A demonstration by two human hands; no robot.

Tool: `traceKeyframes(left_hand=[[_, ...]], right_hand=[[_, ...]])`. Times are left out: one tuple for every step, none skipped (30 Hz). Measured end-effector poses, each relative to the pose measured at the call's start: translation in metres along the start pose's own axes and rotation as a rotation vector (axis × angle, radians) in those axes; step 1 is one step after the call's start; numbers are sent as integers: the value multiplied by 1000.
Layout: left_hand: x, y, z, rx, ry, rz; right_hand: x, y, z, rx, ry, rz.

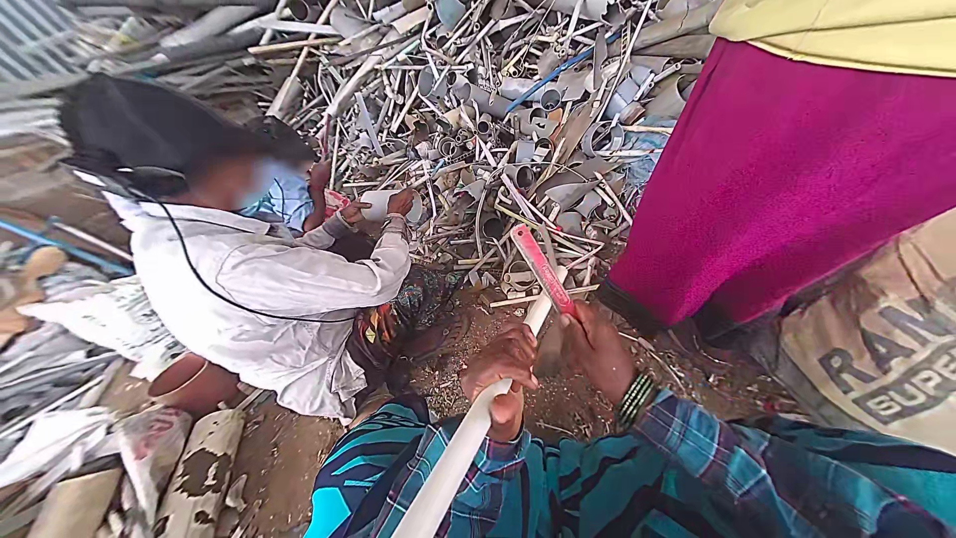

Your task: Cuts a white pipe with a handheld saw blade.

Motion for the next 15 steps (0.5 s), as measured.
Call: traceKeyframes(left_hand=[[0,-1,-2,-8,19,-4],[-1,-3,-4,-4,42,-1],[-3,-3,-4,-4,63,-1],[-3,-2,-4,0,69,-1],[-4,0,-3,1,60,-5],[-5,1,-1,6,41,-10],[-4,2,0,11,25,-13],[-3,2,2,13,21,-11],[-2,0,1,14,23,-1],[-2,-2,-1,9,31,10],[-1,-4,-4,-4,45,19],[-1,-6,-6,-17,55,25],[-2,-7,-8,-28,56,28],[-1,-6,-8,-26,39,32],[-1,-5,-6,-18,1,27]], right_hand=[[11,-8,8,-4,7,-103],[20,-16,13,-2,12,-186],[22,-20,15,2,23,-229],[19,-18,12,6,37,-214],[11,-12,5,5,45,-144],[0,-4,-2,1,53,-55],[-9,4,-8,1,50,26],[-12,8,-10,5,45,68],[-9,6,-8,6,43,60],[-1,0,-1,7,50,-9],[11,-8,7,3,62,-109],[21,-16,13,-6,72,-200],[26,-21,16,-19,78,-255],[24,-21,14,-17,77,-258],[17,-16,8,-7,74,-204]])
Point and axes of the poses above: each hand's wrist, its own x-axis towards the middle knuckle, its own z-axis out of the back of the hand, y = z × x, the point moved 6 cm from there along x, towards the middle knuckle, and after that the axes turned 5 degrees about -z, right-handed, at the moved point
